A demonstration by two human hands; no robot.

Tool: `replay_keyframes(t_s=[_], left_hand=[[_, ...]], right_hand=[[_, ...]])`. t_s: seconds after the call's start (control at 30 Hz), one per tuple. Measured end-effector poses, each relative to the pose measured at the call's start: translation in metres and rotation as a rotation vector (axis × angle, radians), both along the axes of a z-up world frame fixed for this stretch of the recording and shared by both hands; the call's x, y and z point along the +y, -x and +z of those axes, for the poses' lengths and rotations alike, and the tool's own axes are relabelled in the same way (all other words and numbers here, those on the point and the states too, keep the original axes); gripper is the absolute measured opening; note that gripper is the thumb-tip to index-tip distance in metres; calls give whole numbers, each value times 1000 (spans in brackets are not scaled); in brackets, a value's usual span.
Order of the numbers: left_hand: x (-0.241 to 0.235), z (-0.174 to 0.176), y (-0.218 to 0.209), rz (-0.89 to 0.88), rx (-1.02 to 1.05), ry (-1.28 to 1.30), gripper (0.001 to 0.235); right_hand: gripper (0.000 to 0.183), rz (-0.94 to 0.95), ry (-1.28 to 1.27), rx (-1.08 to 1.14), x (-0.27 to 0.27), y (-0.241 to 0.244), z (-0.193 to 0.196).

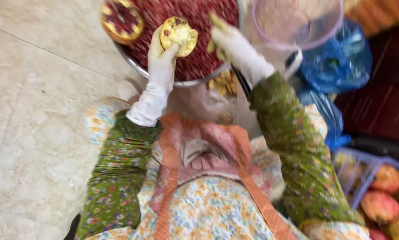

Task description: The person sits on the floor and de-seeds pomegranates by cutting them open and separating the seeds from the peel. The seeds are collected in a large metal bowl, and the peels are placed into a plastic bag.

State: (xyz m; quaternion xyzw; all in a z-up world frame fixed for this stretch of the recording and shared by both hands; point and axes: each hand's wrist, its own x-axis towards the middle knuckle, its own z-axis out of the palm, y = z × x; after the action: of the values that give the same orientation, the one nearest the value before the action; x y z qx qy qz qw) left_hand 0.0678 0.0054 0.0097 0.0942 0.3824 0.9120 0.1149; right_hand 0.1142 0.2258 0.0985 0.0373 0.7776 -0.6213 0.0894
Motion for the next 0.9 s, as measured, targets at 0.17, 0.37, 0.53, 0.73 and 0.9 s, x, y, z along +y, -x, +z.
replay_keyframes(t_s=[0.17,0.37,0.53,0.73,0.9], left_hand=[[31,-31,-92,-384,-96,112,58],[117,-126,-111,-545,-475,192,50],[144,-170,-93,-558,-453,797,45],[86,-56,-139,-119,641,1039,26],[-12,49,-39,550,888,1113,18]], right_hand=[[39,-96,279,25,79,-36,-49],[46,-425,334,-36,131,-105,-113],[53,-574,430,-184,133,-131,-168],[47,-536,516,-177,145,-131,-193],[48,-461,545,-183,126,-129,-185]])
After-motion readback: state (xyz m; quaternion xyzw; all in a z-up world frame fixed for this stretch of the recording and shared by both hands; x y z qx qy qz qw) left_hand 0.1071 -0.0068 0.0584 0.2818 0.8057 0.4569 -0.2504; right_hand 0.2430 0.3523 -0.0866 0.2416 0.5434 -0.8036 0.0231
